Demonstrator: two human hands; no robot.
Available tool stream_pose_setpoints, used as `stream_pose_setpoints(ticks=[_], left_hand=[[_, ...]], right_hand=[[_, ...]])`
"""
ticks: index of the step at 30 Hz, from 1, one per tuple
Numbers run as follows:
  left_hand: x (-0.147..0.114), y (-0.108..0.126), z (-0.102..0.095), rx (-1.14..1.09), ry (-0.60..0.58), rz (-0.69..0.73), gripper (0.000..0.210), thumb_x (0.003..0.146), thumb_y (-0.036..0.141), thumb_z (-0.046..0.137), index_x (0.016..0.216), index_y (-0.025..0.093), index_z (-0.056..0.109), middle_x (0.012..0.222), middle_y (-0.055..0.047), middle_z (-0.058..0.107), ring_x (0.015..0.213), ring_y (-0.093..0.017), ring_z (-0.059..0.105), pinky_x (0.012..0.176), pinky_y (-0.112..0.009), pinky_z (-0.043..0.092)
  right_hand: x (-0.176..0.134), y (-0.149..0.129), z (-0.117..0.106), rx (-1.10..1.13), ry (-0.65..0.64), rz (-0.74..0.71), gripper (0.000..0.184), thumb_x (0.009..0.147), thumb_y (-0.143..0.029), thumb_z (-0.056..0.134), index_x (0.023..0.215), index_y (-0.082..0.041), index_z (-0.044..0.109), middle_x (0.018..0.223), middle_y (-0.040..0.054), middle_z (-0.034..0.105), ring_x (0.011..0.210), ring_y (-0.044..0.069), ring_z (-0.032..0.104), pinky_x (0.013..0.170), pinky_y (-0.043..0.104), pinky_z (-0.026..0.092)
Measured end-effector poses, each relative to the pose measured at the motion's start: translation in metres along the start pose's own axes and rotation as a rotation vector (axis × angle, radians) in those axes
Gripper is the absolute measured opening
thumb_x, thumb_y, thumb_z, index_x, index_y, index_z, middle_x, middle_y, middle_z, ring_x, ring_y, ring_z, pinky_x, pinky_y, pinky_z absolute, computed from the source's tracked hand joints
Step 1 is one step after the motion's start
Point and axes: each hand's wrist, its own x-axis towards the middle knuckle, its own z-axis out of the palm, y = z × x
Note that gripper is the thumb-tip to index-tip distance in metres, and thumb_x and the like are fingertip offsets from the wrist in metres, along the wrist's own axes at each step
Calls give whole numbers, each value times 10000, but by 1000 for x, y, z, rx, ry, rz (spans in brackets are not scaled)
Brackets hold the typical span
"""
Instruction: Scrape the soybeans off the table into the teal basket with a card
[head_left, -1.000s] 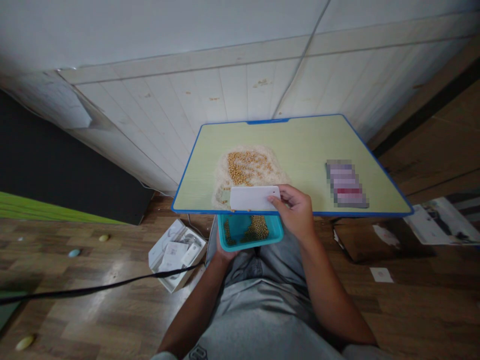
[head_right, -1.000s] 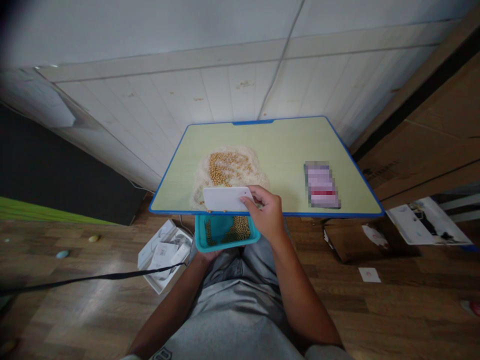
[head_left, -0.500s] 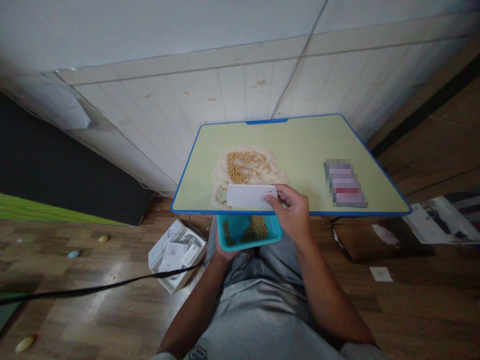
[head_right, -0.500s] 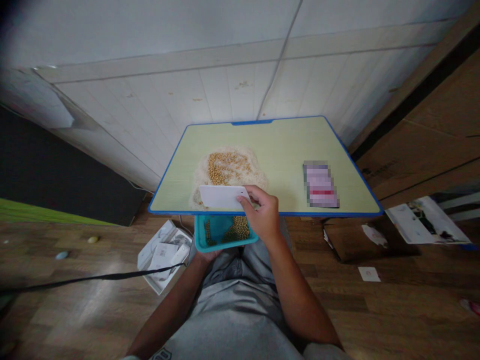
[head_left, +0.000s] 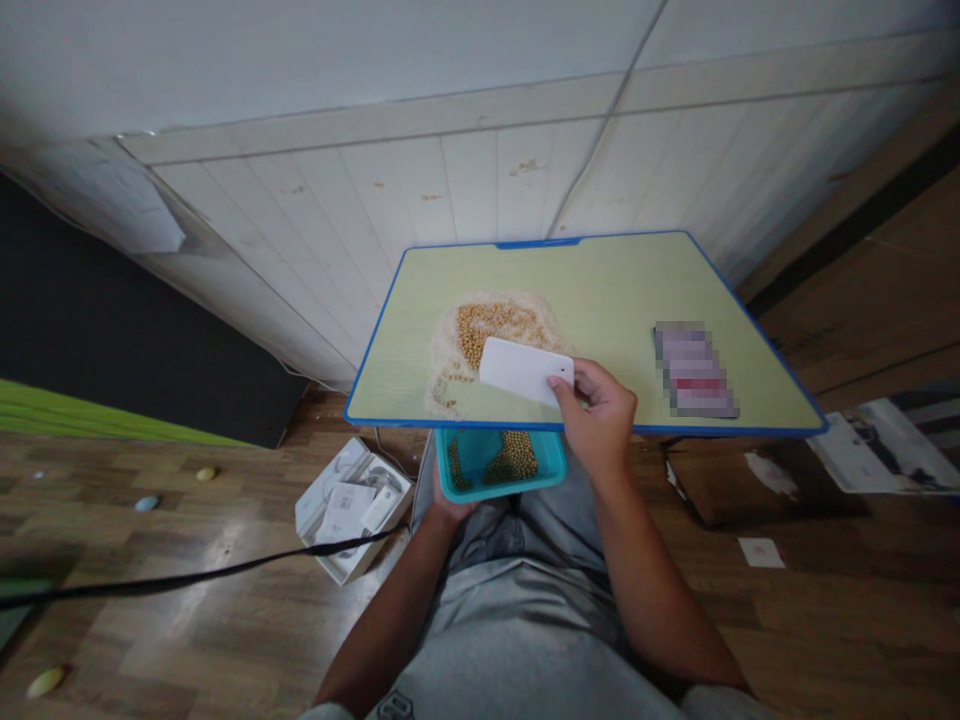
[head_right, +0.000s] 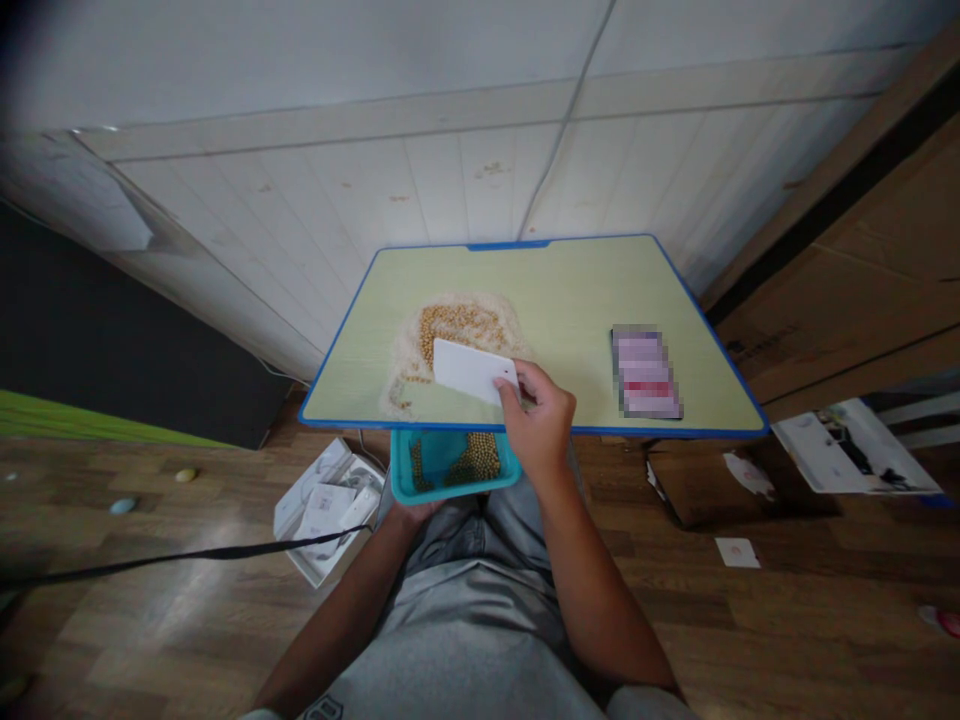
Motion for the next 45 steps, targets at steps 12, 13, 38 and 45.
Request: stream_pose_setpoints(ticks=[12, 13, 38, 45], left_hand=[[-3, 1, -10, 42, -15, -25, 898, 1055, 870, 792, 1777, 336, 819, 1752, -87, 881, 1998, -487, 389, 1648, -748, 297], [-4, 1, -9, 44, -9, -23, 908, 1055, 874, 786, 1786, 336, 812, 1747, -89, 884, 1996, -489, 393, 1648, -749, 296], [-11, 6, 11, 37, -9, -87, 859, 1036, 818, 782, 1749, 344, 846, 1721, -77, 898, 1943, -553, 480, 1618, -781, 378], [-15, 9, 26, 0, 13, -51, 680, 1111, 771, 703, 1565, 325, 940, 1716, -69, 906, 1950, -500, 486, 1622, -708, 373]], right_hand=[[43, -6, 7, -126, 45, -139, 182, 1026, -390, 822, 1112, -284, 943, 986, 50, 956, 900, 312, 919, 917, 444, 772], [46, -6, 10, -133, 25, -149, 187, 1025, -390, 822, 1113, -283, 948, 997, 52, 963, 908, 311, 919, 920, 445, 767], [55, -6, -4, -62, -43, -148, 116, 1020, -386, 874, 1047, -283, 922, 940, 30, 933, 845, 287, 895, 847, 425, 741], [58, -17, 33, -34, -162, -93, 66, 1004, -245, 890, 990, -286, 840, 918, -7, 931, 903, 266, 947, 886, 412, 783]])
